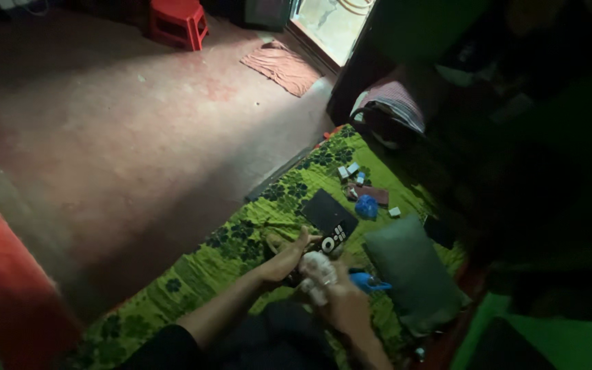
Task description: The person cleans a television screen and remote controls with a white cloth.
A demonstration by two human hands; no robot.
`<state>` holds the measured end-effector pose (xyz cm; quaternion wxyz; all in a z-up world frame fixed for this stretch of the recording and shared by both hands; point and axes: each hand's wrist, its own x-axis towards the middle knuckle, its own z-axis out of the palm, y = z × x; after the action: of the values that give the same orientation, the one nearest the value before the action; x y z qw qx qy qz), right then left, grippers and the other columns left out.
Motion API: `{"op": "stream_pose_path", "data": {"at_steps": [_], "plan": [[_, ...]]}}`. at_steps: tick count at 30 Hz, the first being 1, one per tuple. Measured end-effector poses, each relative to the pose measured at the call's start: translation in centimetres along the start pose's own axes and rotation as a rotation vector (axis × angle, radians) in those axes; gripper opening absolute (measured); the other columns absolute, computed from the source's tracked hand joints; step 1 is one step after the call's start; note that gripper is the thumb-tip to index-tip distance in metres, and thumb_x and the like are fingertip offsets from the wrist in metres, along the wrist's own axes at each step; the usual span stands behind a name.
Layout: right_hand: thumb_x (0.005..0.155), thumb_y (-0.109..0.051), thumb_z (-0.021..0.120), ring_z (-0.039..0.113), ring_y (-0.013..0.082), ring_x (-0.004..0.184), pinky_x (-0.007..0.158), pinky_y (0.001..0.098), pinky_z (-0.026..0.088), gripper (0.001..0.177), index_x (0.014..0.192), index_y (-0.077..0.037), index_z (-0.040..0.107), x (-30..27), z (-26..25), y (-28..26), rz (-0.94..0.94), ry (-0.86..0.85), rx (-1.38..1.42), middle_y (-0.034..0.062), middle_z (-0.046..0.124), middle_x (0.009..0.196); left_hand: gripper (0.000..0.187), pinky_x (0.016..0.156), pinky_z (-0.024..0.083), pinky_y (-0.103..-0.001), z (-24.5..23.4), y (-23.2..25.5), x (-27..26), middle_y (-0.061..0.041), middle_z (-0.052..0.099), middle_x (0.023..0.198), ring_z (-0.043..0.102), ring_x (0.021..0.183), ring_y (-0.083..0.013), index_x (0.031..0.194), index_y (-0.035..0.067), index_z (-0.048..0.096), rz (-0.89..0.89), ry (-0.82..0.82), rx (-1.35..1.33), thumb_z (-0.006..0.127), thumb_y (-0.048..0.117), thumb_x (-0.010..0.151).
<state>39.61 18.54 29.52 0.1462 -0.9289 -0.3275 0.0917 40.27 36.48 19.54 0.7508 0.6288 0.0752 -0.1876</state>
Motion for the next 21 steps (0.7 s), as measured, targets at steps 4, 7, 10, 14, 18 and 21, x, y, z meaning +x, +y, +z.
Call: {"op": "stream_pose_path", "data": {"at_steps": [4, 7, 10, 14, 18, 21], "plan": [[0.089, -0.028, 0.074, 0.074, 0.0307, 0.082, 0.070, 0.0420, 0.059, 0.034, 0.124, -0.029, 0.074, 2.2, -1.9, -2.7, 0.147, 0.250, 0.114, 0.0115, 0.067, 0.123, 0.110, 0.109, 0.045, -0.053, -2.9, 2.6, -4.8, -0.023, 0.059, 0.142, 0.057, 0.125, -0.0329, 0.156, 0.008, 0.039, -0.031, -0.102, -0.097, 0.009, 0.085, 0.084], [0.085, -0.018, 0.072, 0.075, 0.0322, 0.077, 0.067, 0.0433, 0.060, 0.042, 0.125, -0.031, 0.072, 2.7, -1.4, -6.4, 0.313, 0.267, 0.172, 0.0134, 0.065, 0.128, 0.103, 0.109, 0.026, -0.076, -5.5, 2.8, -7.2, -0.049, 0.038, 0.145, 0.045, 0.105, -0.0332, 0.164, 0.009, 0.044, -0.173, -0.095, -0.288, 0.017, 0.082, 0.096], [0.087, -0.011, 0.067, 0.077, 0.0294, 0.091, 0.073, 0.0410, 0.062, 0.040, 0.125, -0.022, 0.071, 0.8, 2.0, -12.8, 0.067, 0.128, 0.633, 0.0152, 0.073, 0.112, 0.112, 0.114, 0.031, -0.051, -9.5, 0.5, -9.1, -0.005, 0.038, 0.158, 0.034, 0.139, -0.0167, 0.161, 0.014, 0.039, -0.191, 0.028, -0.028, 0.014, 0.087, 0.080], [0.062, -0.008, 0.079, 0.072, 0.0345, 0.085, 0.068, 0.0431, 0.057, 0.072, 0.132, -0.027, 0.074, -0.4, 5.4, -19.0, -0.089, -0.093, 0.339, 0.0172, 0.068, 0.124, 0.112, 0.114, 0.040, -0.046, -13.6, -2.9, -11.7, -0.010, 0.047, 0.155, 0.046, 0.136, -0.0219, 0.159, 0.009, 0.033, -0.179, 0.064, -0.170, 0.019, 0.090, 0.084], [0.079, -0.018, 0.079, 0.078, 0.0249, 0.082, 0.071, 0.0379, 0.061, 0.043, 0.121, -0.028, 0.073, 1.7, 5.4, -20.1, 0.155, 0.162, 0.485, 0.0069, 0.076, 0.111, 0.110, 0.087, 0.053, -0.037, -15.8, -3.0, -13.9, -0.018, 0.063, 0.131, 0.063, 0.108, -0.0216, 0.153, 0.008, 0.046, -0.163, -0.043, -0.268, 0.021, 0.089, 0.084], [0.087, -0.026, 0.078, 0.077, 0.0276, 0.082, 0.071, 0.0405, 0.060, 0.035, 0.121, -0.031, 0.073, 2.8, 4.6, -19.8, 0.451, 0.245, 0.423, 0.0061, 0.075, 0.104, 0.107, 0.080, 0.053, -0.031, -17.0, -2.1, -15.2, -0.013, 0.065, 0.130, 0.062, 0.102, -0.0146, 0.154, 0.011, 0.051, -0.117, -0.085, -0.247, 0.023, 0.089, 0.085]]}}
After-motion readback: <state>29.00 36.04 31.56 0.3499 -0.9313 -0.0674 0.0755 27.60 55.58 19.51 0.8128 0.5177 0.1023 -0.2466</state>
